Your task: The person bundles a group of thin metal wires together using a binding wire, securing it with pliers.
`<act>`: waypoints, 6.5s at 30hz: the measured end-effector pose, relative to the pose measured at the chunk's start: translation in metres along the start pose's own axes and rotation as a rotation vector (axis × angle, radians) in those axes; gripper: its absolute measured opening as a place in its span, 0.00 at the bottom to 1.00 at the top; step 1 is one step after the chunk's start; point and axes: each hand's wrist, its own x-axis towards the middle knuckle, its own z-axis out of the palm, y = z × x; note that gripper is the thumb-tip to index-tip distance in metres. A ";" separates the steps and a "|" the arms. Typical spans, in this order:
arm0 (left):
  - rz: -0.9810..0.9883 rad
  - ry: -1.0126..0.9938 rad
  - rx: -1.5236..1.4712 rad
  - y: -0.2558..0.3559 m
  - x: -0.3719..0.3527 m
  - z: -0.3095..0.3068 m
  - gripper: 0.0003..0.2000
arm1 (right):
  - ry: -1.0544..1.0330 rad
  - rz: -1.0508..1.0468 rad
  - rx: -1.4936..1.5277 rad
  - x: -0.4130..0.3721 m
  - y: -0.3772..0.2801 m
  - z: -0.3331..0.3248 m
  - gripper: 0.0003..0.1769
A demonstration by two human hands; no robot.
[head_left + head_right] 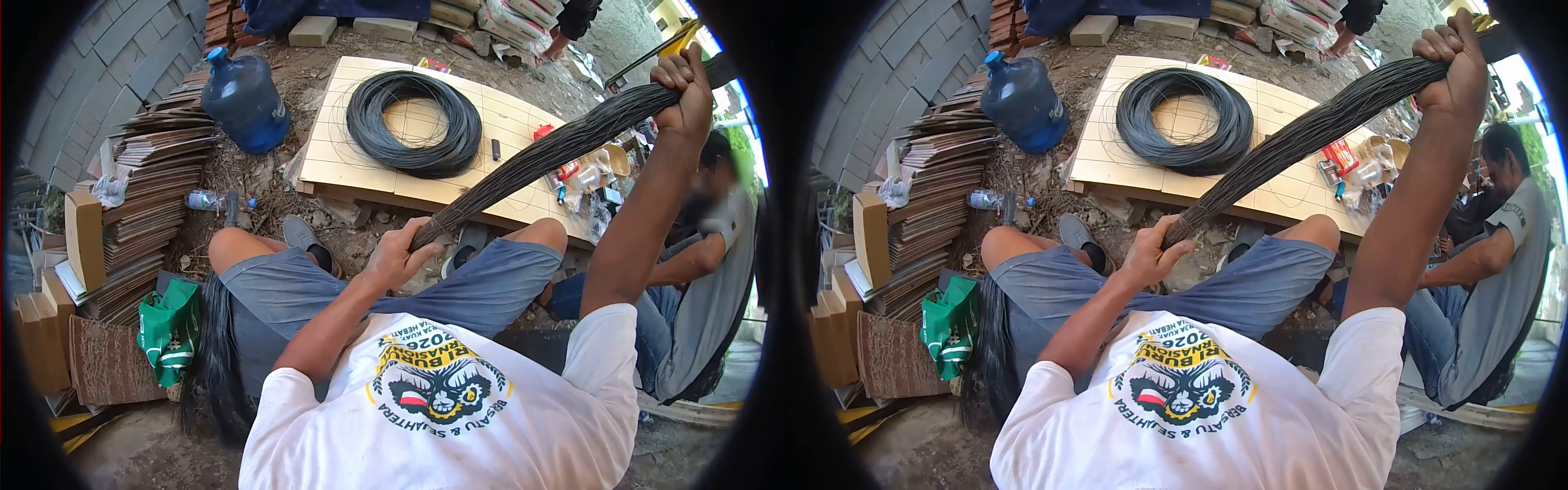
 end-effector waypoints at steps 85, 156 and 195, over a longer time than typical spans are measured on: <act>-0.221 0.643 -0.422 -0.035 -0.034 -0.023 0.12 | -0.281 0.099 0.070 0.014 -0.030 0.031 0.13; -0.154 -0.411 -0.593 0.044 -0.009 -0.017 0.14 | -0.274 0.278 0.146 0.031 -0.017 0.027 0.12; -0.139 -0.438 -0.417 -0.014 0.010 -0.007 0.32 | -0.113 0.044 0.047 -0.002 0.020 0.053 0.15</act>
